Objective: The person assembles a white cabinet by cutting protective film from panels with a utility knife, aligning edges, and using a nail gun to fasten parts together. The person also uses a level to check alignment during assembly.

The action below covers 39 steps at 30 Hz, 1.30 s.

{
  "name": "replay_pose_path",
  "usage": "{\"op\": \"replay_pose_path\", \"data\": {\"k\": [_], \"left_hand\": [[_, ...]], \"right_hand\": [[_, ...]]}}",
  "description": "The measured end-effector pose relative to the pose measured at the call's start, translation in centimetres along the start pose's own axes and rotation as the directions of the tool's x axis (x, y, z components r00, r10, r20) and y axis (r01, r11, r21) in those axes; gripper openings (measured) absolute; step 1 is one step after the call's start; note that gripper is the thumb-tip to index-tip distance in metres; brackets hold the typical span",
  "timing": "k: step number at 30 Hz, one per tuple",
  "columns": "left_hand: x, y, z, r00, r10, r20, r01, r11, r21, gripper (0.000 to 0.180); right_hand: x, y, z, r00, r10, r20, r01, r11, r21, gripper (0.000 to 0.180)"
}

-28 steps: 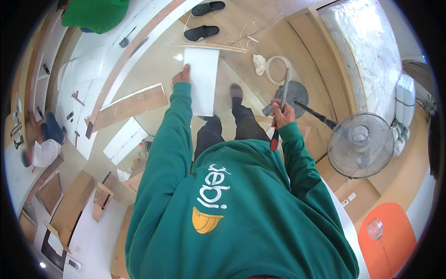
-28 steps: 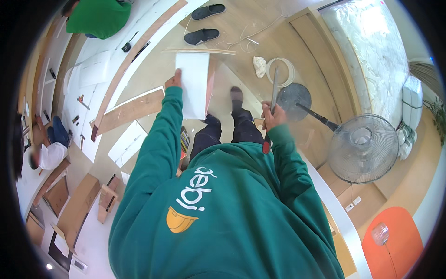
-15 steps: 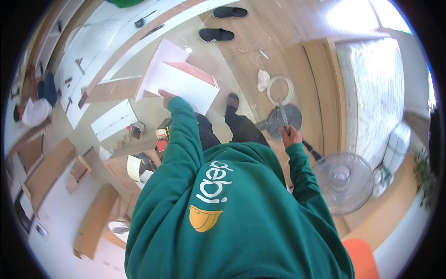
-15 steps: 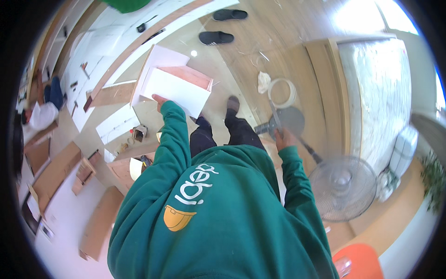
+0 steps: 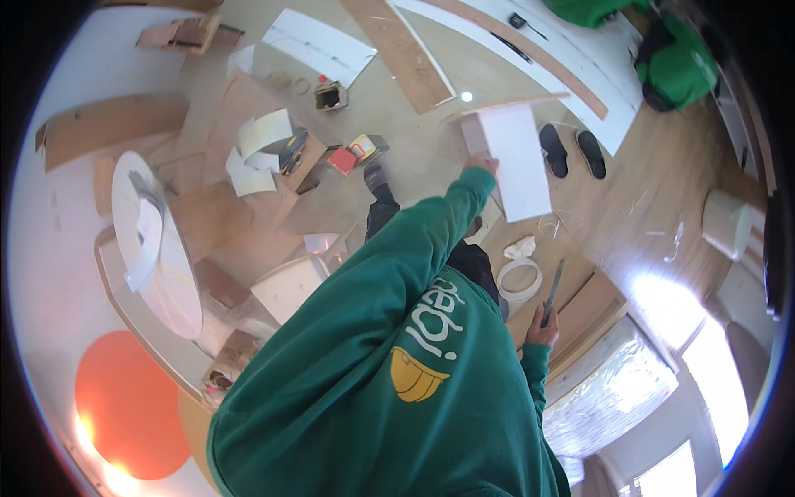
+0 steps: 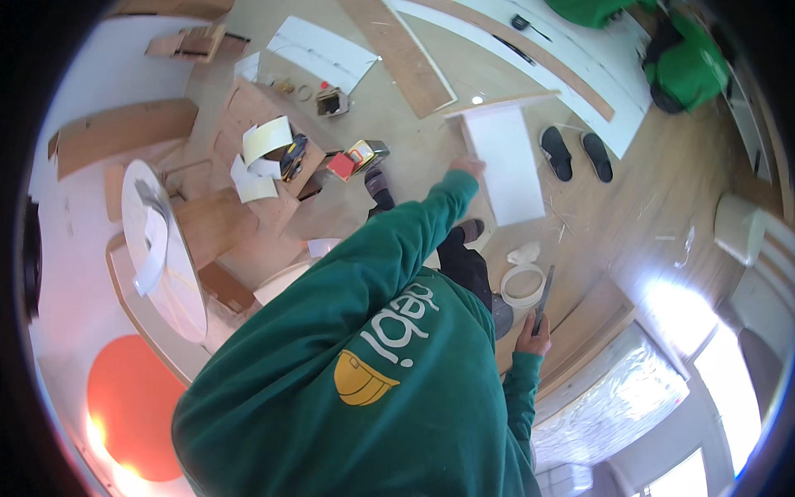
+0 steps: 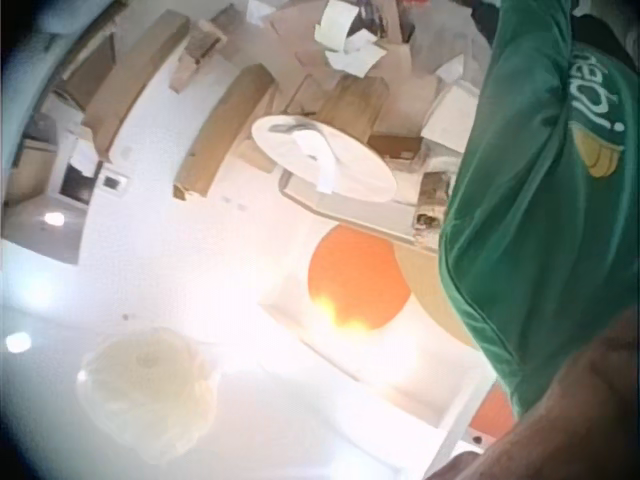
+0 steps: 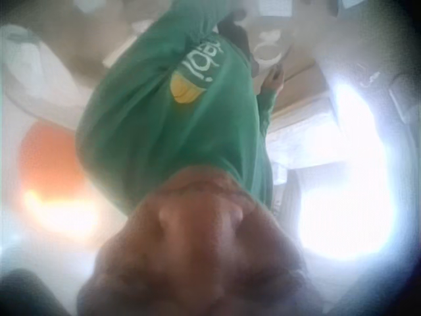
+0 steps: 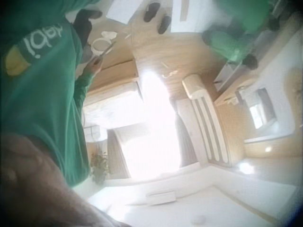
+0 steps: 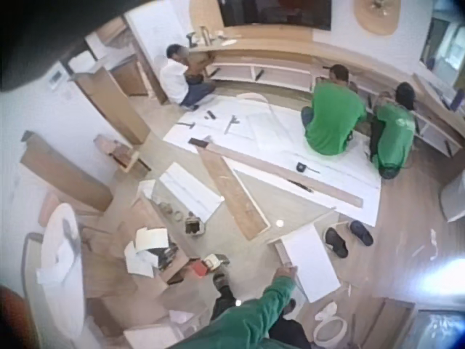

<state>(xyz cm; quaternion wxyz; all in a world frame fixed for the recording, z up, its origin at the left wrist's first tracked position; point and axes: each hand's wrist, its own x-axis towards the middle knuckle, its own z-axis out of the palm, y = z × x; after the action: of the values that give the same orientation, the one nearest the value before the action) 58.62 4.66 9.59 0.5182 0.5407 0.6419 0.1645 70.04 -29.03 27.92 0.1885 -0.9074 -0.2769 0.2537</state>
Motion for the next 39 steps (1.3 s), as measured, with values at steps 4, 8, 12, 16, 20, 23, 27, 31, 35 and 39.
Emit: {"op": "replay_pose_path", "data": {"k": [4,8,12,16,20,23,27,31,35,39], "left_hand": [[-5.0,-2.5,-10.9,0.939,-0.027,0.344,-0.037,0.983,0.178,0.040],[-7.0,-19.1,-19.2,0.940,-0.260,0.219,0.136,0.877,0.461,0.031],[-7.5,-22.9,-29.9,0.843,-0.536,0.041,0.425,0.710,0.562,0.030],[-9.1,-26.6,-32.5,0.759,-0.650,0.030,0.580,0.696,0.423,0.031],[-11.1,-29.2,-28.3,0.644,-0.764,-0.035,0.758,0.631,0.164,0.061],[-10.0,-29.4,-27.6,0.520,-0.849,0.095,0.828,0.528,0.186,0.090],[-9.0,-27.1,-26.4,0.412,-0.910,-0.047,0.899,0.398,0.180,0.086],[-7.2,-26.9,-23.1,0.344,-0.909,-0.233,0.938,0.325,0.116,0.075],[-6.3,-27.1,-22.7,0.343,-0.904,-0.257,0.939,0.333,0.081,0.067],[-7.2,-28.7,-22.5,0.319,-0.908,-0.272,0.947,0.312,0.070,0.065]], "right_hand": [[1.0,-7.0,2.0,0.982,-0.117,0.149,0.140,0.978,-0.155,0.029],[2.5,-15.2,7.6,0.829,-0.456,0.323,0.525,0.834,-0.169,0.025],[4.8,-23.5,16.9,0.706,-0.504,0.498,0.592,0.805,-0.024,0.025],[6.7,-31.5,27.7,0.536,-0.564,0.628,0.699,0.714,0.044,0.025],[8.0,-36.8,38.4,0.265,-0.495,0.828,0.802,0.590,0.095,0.020],[9.0,-39.1,47.1,0.055,-0.477,0.877,0.897,0.409,0.166,0.021],[9.5,-39.8,61.4,-0.162,-0.532,0.831,0.921,0.221,0.321,0.023],[5.5,-44.4,70.5,-0.282,-0.503,0.817,0.922,0.092,0.375,0.024],[1.4,-45.2,77.3,-0.290,-0.607,0.740,0.904,0.080,0.421,0.019],[0.1,-46.5,81.1,-0.342,-0.643,0.685,0.866,0.067,0.496,0.022]]}}
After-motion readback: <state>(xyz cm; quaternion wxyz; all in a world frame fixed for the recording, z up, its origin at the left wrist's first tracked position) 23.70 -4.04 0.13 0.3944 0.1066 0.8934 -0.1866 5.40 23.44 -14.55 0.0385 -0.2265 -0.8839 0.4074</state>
